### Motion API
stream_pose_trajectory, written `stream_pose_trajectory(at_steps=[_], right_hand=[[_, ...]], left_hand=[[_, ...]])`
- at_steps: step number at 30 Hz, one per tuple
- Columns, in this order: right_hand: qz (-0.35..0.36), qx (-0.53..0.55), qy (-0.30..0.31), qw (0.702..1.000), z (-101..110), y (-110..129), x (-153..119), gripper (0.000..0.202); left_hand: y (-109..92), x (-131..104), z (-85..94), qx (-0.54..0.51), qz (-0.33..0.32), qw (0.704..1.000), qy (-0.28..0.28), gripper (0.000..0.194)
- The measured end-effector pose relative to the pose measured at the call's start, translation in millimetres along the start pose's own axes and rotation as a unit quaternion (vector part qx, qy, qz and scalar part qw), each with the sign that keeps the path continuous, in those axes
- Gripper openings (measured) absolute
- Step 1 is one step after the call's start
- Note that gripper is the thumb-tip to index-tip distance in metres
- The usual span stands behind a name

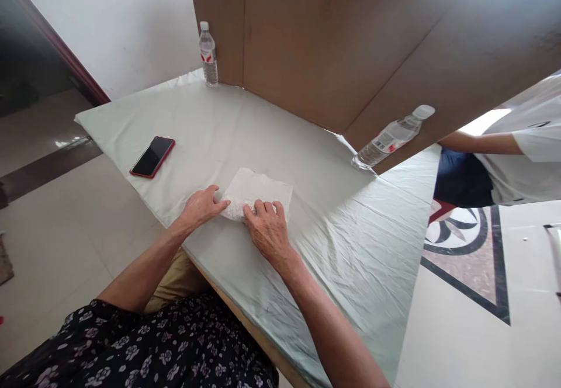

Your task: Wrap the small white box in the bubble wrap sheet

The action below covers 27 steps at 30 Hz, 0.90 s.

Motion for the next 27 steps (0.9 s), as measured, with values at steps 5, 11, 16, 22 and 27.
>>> stream_pose_trajectory(at_steps=[5, 11, 16, 22, 27], right_hand=[[0.014, -0.006, 0.007, 1.000, 2.4, 1.3, 4.5, 0.024], [0.020, -0.028, 0.005, 0.999, 1.5, 2.2, 6.6, 0.021], [0.024, -0.052, 0.000, 0.998, 1.8, 3.2, 6.1, 0.020], [0.025, -0.030, 0.003, 0.999, 2.7, 3.1, 6.4, 0.022], [0.033, -0.047, -0.006, 0.998, 3.4, 3.6, 6.4, 0.021]], left_hand=[[-1.0, 4.5, -7.4, -0.104, 0.015, 0.994, 0.017, 0.041], [-12.4, 3.2, -28.8, -0.376, 0.086, 0.922, 0.017, 0.037], [-12.8, -2.6, -31.0, -0.415, 0.148, 0.897, -0.036, 0.063], [-4.9, 1.0, -27.2, -0.300, 0.105, 0.948, 0.031, 0.044], [-12.6, 8.0, -20.3, -0.263, 0.047, 0.962, 0.060, 0.019]])
Point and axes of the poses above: each hand's wrist, its own x-axis towards the middle knuckle, its own z-axis out of the back of the hand, y = z × x, the point moved 6 cm from there along x, towards the middle knuckle, and after that the axes turned 12 degrees about -z, right-handed, at the moved point
